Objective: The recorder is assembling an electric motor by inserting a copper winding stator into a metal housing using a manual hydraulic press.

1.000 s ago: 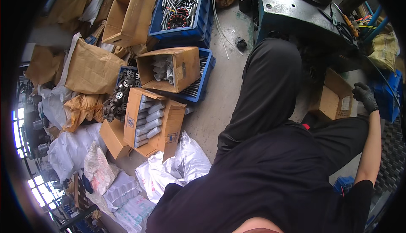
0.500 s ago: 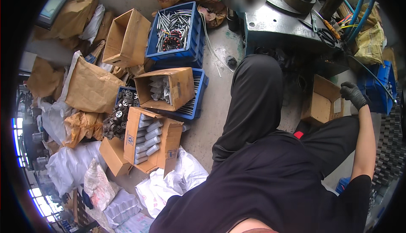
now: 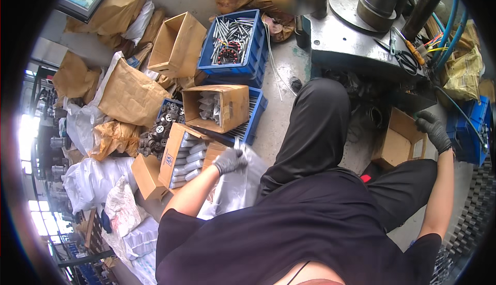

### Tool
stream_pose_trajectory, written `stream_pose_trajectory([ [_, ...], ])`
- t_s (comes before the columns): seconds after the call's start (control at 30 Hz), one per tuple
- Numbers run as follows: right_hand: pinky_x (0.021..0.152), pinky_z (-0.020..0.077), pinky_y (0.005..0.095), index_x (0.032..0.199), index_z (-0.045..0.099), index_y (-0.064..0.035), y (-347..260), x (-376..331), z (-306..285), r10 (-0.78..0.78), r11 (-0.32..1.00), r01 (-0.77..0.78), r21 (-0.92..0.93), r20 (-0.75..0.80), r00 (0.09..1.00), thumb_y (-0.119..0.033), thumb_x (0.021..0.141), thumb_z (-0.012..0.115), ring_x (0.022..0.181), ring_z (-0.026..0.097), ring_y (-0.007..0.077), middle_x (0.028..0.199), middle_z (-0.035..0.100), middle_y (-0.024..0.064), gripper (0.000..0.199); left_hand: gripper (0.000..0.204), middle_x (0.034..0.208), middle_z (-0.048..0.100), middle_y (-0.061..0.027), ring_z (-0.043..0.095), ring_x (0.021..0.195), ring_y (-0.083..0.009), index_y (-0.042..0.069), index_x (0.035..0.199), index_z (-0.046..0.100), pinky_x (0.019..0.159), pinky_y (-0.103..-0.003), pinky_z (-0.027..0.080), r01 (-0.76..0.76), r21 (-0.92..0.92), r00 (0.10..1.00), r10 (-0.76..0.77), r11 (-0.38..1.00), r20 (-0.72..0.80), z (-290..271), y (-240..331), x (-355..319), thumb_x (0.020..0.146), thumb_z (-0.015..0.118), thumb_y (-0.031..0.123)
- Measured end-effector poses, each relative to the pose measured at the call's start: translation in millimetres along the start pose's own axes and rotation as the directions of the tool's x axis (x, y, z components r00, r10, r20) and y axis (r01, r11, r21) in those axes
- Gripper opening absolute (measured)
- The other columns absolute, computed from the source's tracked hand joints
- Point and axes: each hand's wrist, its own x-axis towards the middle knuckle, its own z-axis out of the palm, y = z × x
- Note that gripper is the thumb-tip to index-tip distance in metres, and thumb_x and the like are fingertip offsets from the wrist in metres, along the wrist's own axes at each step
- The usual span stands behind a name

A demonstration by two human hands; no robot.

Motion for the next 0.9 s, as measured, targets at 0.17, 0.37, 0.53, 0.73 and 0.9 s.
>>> stream_pose_trajectory([
  [0.17, 0.083, 0.0532, 0.0311, 0.128, 0.065, -0.0004, -26.0, 13.9, 24.6, -0.090, 0.995, 0.094, -0.044, 0.083, 0.993, -0.024, 0.096, 0.071, 0.089, 0.067, 0.0150, 0.101, 0.071, 0.0063, 0.039, 0.040, 0.083, 0.069, -0.0277, 0.069, 0.076, -0.0364, -0.005, 0.083, 0.068, 0.072, -0.045, 0.053, -0.020, -0.036, 0.978, 0.012, 0.999, -0.211, -17.6, 15.9, 19.1, 0.077, 0.081, 0.032],
  [0.37, 0.087, 0.0541, 0.0315, 0.130, 0.065, 0.0000, -25.0, 10.8, 30.7, -0.054, 0.996, 0.063, -0.060, 0.130, 0.990, -0.018, 0.097, 0.070, 0.093, 0.068, 0.0170, 0.104, 0.071, 0.0081, 0.037, 0.036, 0.086, 0.074, -0.0208, 0.073, 0.079, -0.0306, -0.002, 0.093, 0.072, 0.075, -0.041, 0.056, -0.007, -0.451, 0.864, -0.222, 0.893, -0.452, 2.1, 6.9, 32.4, 0.082, 0.079, 0.032],
  [0.53, 0.087, 0.0538, 0.0310, 0.132, 0.064, -0.0013, 2.5, 29.2, 11.3, -0.003, 0.999, 0.008, -0.048, 0.102, 0.995, -0.019, 0.099, 0.070, 0.094, 0.067, 0.0163, 0.107, 0.072, 0.0083, 0.038, 0.042, 0.089, 0.073, -0.0248, 0.072, 0.084, -0.0357, -0.004, 0.098, 0.072, 0.078, -0.044, 0.054, 0.112, -0.450, 0.801, -0.348, 0.886, -0.487, 6.5, -18.6, 28.1, 0.085, 0.077, 0.035],
  [0.73, 0.089, 0.0518, 0.0317, 0.134, 0.064, -0.0020, -5.8, 24.7, 5.1, 0.032, 0.999, -0.029, -0.031, 0.094, 0.995, -0.022, 0.099, 0.070, 0.096, 0.067, 0.0150, 0.110, 0.072, 0.0068, 0.041, 0.037, 0.088, 0.072, -0.0111, 0.068, 0.083, -0.0199, -0.001, 0.103, 0.065, 0.075, -0.036, 0.056, -0.121, -0.343, 0.585, -0.212, 0.931, -0.783, -111.9, 29.4, -14.5, 0.086, 0.082, 0.027],
  [0.9, 0.090, 0.0510, 0.0308, 0.134, 0.064, -0.0024, -7.6, 22.1, 0.7, 0.050, 0.998, -0.048, -0.035, 0.066, 0.997, -0.022, 0.099, 0.069, 0.097, 0.067, 0.0150, 0.111, 0.072, 0.0070, 0.040, 0.056, 0.107, 0.072, -0.0214, 0.072, 0.095, -0.0266, 0.012, 0.138, 0.061, 0.085, -0.037, 0.057, -0.252, -0.295, 0.805, 0.030, 0.922, -0.593, -127.2, 61.6, 28.8, 0.088, 0.077, 0.029],
])
